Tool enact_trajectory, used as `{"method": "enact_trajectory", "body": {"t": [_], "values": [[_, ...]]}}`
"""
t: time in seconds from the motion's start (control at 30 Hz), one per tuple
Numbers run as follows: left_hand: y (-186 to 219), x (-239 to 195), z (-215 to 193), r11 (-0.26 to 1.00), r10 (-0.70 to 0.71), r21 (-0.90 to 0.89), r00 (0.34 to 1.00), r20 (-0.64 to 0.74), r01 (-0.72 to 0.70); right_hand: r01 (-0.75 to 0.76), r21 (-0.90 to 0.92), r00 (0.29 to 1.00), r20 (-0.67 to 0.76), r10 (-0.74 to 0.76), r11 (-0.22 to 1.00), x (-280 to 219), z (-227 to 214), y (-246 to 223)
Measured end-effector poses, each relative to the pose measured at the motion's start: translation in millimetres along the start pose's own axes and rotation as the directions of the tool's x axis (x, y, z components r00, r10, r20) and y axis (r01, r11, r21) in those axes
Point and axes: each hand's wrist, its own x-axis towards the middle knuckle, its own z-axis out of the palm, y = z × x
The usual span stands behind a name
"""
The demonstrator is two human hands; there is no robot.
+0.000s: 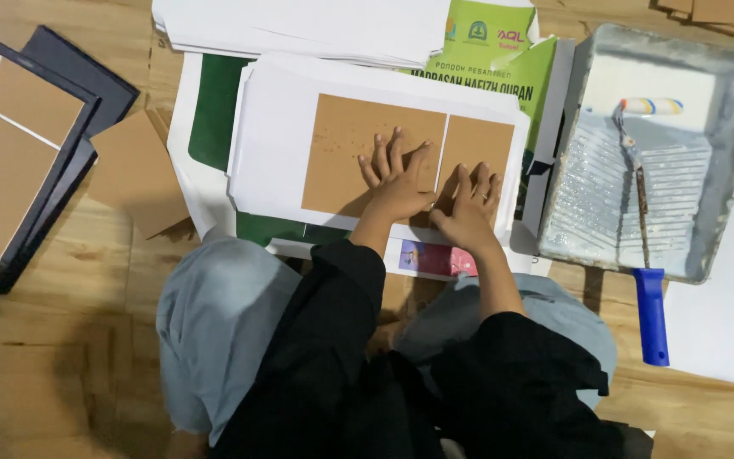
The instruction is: The person sits on the floor and assembles a cardboard frame by placing three rectangular cardboard pieces side-by-side on a white backing sheet. They then use a green tool to press down and secure the edges of the cardboard pieces onto the backing.
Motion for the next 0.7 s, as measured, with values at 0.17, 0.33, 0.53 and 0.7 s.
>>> {"method": "enact_trajectory", "body": {"t": [0.17, 0.33, 0.53, 0.7], "values": [[-23.5, 21.9, 9.8, 0.999, -0.006, -0.033, 0.999, -0.035, 0.005, 0.032, 0.005, 0.999, -0.043, -0.032, 0.999, -15.6, -6.3, -29.7], [-116.0, 44.2, -6.4, 0.903, 0.114, -0.361, 0.939, -0.325, -0.235, 0.034, 0.015, 0.999, -0.04, -0.033, 0.999, -20.7, -3.0, -29.2], [-290.1, -30.5, -93.2, 0.993, -0.103, -0.117, 0.414, -0.905, -0.01, 0.001, -0.025, 0.995, -0.098, -0.003, 1.0, -16.2, 6.2, -17.7], [-339.8, -89.4, -78.3, 0.709, -0.641, -0.3, 0.405, -0.653, 0.638, -0.009, -0.03, 0.996, -0.085, 0.007, 1.0, -11.5, 10.6, -14.4]]}}
